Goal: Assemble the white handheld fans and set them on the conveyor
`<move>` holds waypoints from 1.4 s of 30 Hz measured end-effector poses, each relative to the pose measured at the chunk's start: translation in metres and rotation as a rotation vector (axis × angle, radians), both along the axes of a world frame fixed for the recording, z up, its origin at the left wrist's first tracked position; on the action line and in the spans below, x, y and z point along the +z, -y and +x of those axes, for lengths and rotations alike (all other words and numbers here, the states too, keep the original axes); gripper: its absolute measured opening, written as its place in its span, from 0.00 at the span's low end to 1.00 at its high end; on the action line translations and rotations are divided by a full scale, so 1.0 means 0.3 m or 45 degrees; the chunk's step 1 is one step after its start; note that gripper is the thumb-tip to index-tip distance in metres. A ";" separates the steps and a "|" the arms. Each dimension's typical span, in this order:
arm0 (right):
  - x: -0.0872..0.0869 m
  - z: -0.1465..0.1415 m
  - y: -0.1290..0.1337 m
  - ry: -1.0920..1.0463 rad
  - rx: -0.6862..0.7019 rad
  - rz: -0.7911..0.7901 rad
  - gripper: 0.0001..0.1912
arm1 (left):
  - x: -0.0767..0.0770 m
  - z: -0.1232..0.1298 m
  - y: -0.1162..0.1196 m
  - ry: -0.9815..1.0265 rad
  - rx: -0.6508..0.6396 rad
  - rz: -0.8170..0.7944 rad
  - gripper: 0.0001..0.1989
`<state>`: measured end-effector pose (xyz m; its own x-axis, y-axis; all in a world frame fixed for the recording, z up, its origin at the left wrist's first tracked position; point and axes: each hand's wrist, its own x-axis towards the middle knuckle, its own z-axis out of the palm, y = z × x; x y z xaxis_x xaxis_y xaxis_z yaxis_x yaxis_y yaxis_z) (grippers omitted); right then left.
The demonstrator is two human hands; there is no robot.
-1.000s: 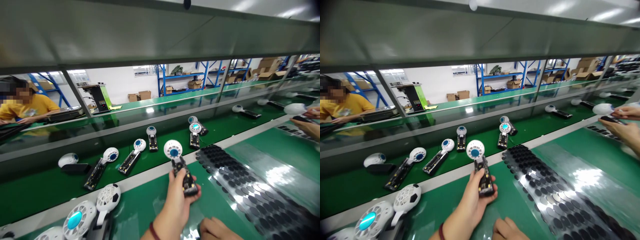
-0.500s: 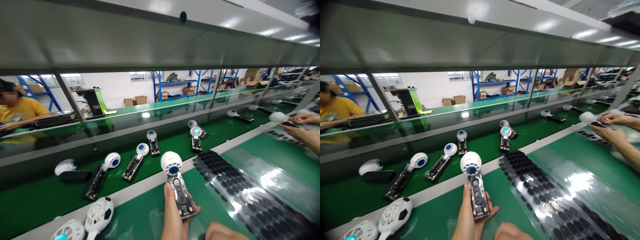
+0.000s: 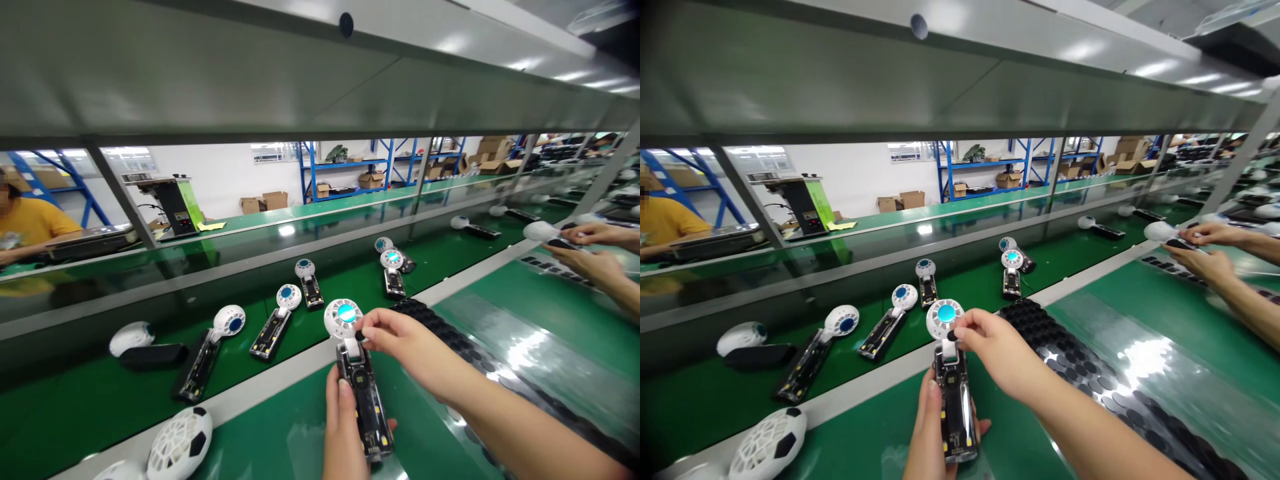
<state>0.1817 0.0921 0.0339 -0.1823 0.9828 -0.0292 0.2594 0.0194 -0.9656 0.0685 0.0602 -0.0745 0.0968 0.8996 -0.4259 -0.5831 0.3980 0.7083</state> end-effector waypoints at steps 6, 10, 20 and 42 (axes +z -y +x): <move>0.001 0.026 0.018 0.293 0.146 0.055 0.06 | 0.011 0.006 0.007 0.032 0.049 0.024 0.42; 0.008 0.000 0.050 0.540 0.174 0.050 0.07 | 0.012 0.007 0.003 0.065 0.057 -0.003 0.43; 0.012 -0.031 0.058 0.629 0.119 0.044 0.09 | 0.020 0.010 0.005 0.057 0.061 -0.025 0.44; -0.089 -0.035 0.076 0.753 -0.058 0.336 0.07 | 0.053 0.002 0.014 -0.268 0.131 -0.026 0.44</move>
